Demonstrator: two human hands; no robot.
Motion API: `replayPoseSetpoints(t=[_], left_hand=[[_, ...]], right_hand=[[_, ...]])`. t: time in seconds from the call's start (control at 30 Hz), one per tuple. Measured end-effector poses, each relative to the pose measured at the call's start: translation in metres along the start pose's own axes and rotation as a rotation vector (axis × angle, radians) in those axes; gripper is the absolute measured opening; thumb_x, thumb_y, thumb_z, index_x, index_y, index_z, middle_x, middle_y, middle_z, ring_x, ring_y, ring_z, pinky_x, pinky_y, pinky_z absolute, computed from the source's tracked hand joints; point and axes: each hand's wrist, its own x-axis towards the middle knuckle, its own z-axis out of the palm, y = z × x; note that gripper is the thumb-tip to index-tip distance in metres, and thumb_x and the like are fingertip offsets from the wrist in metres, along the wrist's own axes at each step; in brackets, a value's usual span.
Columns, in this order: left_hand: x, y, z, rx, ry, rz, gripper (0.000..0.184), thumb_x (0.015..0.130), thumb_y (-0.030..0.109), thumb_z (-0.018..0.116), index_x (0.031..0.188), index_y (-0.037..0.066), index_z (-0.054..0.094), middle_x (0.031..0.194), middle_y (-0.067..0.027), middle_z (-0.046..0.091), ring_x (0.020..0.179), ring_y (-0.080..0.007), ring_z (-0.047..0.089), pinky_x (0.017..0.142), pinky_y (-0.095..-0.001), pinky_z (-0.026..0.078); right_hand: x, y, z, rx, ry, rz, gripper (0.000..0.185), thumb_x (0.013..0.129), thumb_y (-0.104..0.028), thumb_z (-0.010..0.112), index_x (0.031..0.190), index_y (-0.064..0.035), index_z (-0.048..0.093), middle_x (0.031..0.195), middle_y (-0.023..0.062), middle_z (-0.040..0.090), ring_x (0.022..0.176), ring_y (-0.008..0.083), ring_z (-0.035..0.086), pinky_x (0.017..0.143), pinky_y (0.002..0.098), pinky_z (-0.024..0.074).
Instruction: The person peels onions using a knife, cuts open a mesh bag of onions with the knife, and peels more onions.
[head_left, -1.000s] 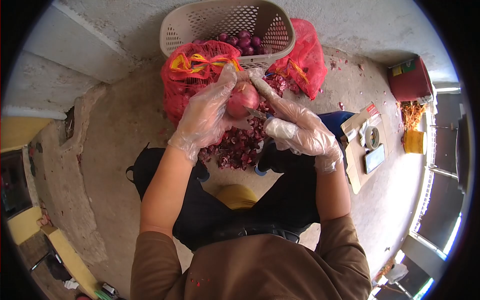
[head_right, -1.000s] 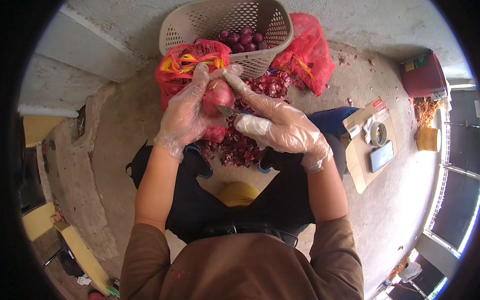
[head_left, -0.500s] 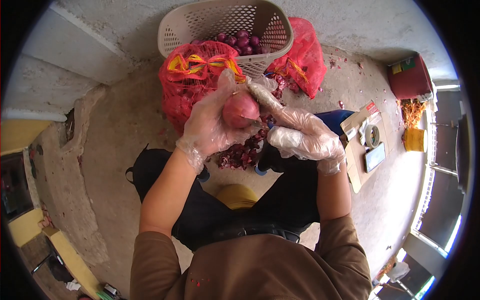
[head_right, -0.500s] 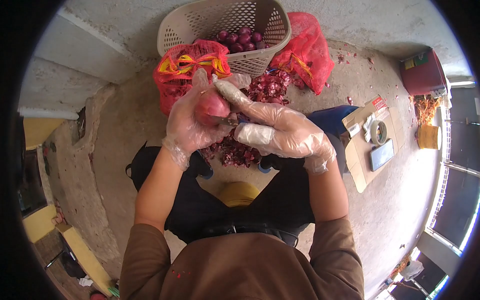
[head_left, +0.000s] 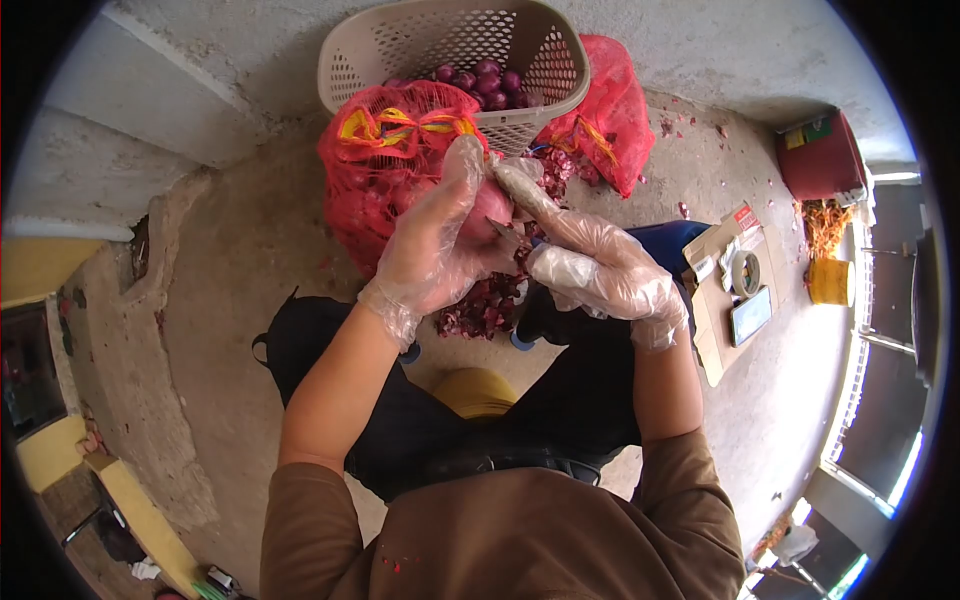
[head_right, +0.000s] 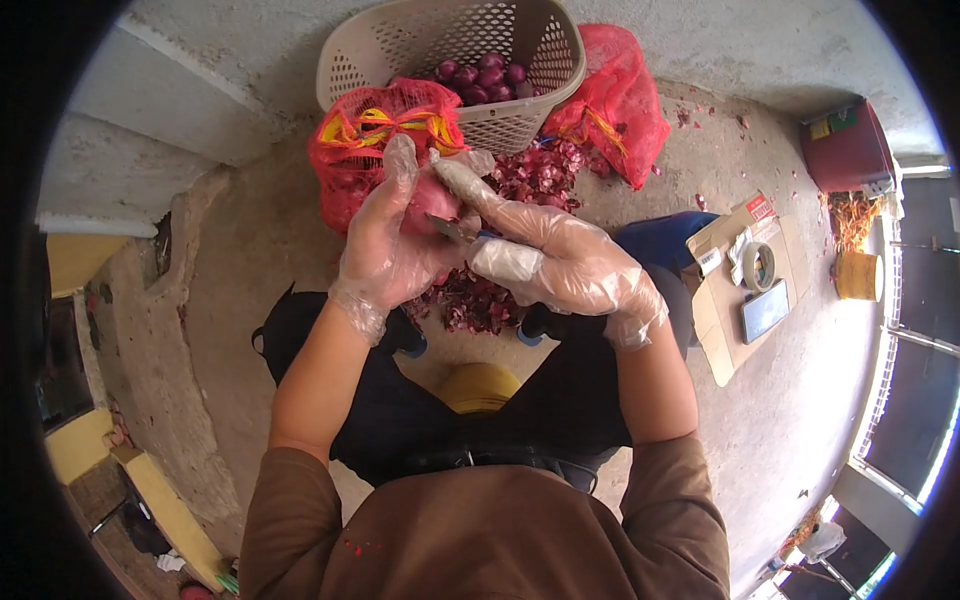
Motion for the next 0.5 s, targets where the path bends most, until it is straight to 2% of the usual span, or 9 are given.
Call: replayPoseSetpoints(t=[0.1,0.17,0.2,0.27,0.37,0.47,0.5], left_hand=[[-0.001,0.001,0.005,-0.025,0.007,0.004,0.071,0.093,0.055,0.061,0.137,0.001,0.048,0.126,-0.0097,0.057,0.099,-0.0202,0.059,0.085,-0.0369,0.054],[0.001,-0.001,0.005,-0.052,-0.01,0.014,0.07,0.093,0.055,0.061,0.135,0.001,0.05,0.125,-0.0098,0.058,0.098,-0.02,0.06,0.083,-0.0353,0.053],[0.002,-0.003,0.003,-0.088,-0.027,0.018,0.066,0.093,0.053,0.061,0.136,0.004,0.048,0.126,-0.0094,0.058,0.102,-0.0212,0.06,0.086,-0.0376,0.054],[0.005,-0.006,-0.003,-0.157,-0.063,0.023,0.059,0.094,0.047,0.061,0.137,0.01,0.046,0.127,-0.0087,0.057,0.111,-0.0236,0.06,0.091,-0.042,0.054],[0.006,-0.002,-0.012,-0.253,-0.157,-0.069,0.062,0.093,0.05,0.062,0.136,0.008,0.049,0.128,-0.0075,0.057,0.111,-0.0208,0.058,0.091,-0.0376,0.052],[0.0,0.006,0.012,-0.041,0.112,0.054,0.081,0.091,0.063,0.057,0.139,-0.001,0.047,0.12,-0.0076,0.06,0.097,-0.0151,0.06,0.076,-0.0278,0.054],[-0.001,0.006,0.009,-0.021,0.078,0.06,0.082,0.091,0.063,0.057,0.14,-0.002,0.046,0.12,-0.0075,0.06,0.097,-0.015,0.06,0.077,-0.0283,0.054]], right_hand=[[-0.001,0.004,0.001,0.042,-0.001,-0.018,0.072,0.093,-0.023,0.06,0.158,-0.015,0.029,0.076,-0.0026,0.052,0.06,0.0071,0.045,0.052,0.0225,0.0371],[-0.003,0.0,-0.003,0.073,-0.062,0.029,0.069,0.097,-0.017,0.058,0.159,-0.0193,0.027,0.088,-0.0056,0.053,0.066,0.0047,0.04,0.057,0.02,0.0364],[-0.004,-0.002,-0.004,0.088,-0.092,0.052,0.068,0.1,-0.013,0.057,0.159,-0.0215,0.025,0.095,-0.0071,0.053,0.069,0.0034,0.038,0.06,0.0187,0.0361],[-0.005,-0.005,-0.003,0.053,-0.071,0.073,0.068,0.1,-0.012,0.056,0.159,-0.0215,0.025,0.095,-0.0074,0.053,0.069,0.0031,0.037,0.06,0.0186,0.0362],[-0.005,-0.006,-0.003,0.089,-0.053,0.092,0.067,0.099,-0.011,0.056,0.159,-0.0212,0.027,0.099,-0.0071,0.056,0.069,0.0029,0.037,0.06,0.0188,0.0363],[-0.005,-0.003,-0.007,0.095,-0.059,0.106,0.066,0.099,-0.011,0.056,0.158,-0.0204,0.029,0.106,-0.0059,0.058,0.07,0.0038,0.038,0.062,0.0191,0.0382],[-0.005,-0.002,-0.008,0.085,-0.064,0.112,0.066,0.098,-0.01,0.056,0.158,-0.0201,0.03,0.108,-0.0054,0.059,0.071,0.0042,0.038,0.063,0.0193,0.0391]])
